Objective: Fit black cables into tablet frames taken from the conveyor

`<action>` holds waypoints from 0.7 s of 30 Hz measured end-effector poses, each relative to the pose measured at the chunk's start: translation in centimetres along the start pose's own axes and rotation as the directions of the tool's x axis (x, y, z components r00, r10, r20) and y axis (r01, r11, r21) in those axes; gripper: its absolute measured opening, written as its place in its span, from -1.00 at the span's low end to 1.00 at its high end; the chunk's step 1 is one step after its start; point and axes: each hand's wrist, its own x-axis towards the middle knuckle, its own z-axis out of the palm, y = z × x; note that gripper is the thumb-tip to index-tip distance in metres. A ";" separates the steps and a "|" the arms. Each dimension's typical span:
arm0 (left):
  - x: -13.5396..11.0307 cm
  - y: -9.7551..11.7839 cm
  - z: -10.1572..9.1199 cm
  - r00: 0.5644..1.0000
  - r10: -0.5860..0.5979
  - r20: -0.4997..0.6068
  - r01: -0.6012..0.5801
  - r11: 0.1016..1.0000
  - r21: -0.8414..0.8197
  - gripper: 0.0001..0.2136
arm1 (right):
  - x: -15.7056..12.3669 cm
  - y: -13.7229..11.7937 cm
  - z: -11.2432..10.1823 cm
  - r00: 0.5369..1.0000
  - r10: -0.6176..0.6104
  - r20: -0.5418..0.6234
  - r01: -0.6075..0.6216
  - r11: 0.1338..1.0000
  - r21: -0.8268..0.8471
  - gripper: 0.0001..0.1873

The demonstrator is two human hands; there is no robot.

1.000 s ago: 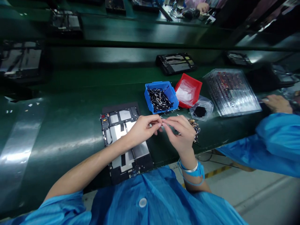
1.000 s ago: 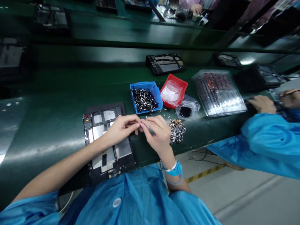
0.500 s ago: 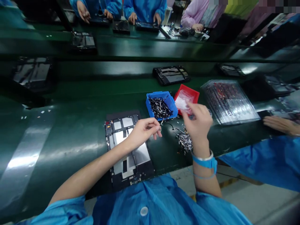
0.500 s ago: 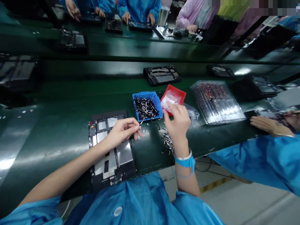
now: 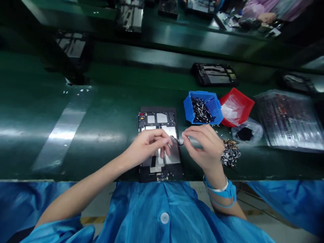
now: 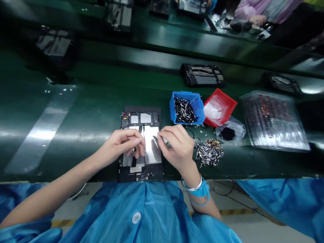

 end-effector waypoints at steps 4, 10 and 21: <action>-3.5 -1.8 -2.7 0.978 0.000 -0.210 0.002 1.000 0.010 -0.80 | 0.1 0.2 0.4 0.998 0.000 0.055 0.001 1.000 -0.007 -0.90; -5.3 -4.5 -3.4 0.927 0.044 -0.372 -0.008 0.995 0.098 -0.82 | -1.8 0.9 -1.2 0.932 0.159 0.325 -0.090 0.972 -0.218 -0.95; -7.0 -5.5 -3.1 0.840 0.203 -0.503 -0.036 0.946 0.323 -0.87 | -3.2 -0.2 0.5 0.928 0.241 0.283 -0.131 0.924 -0.360 -0.86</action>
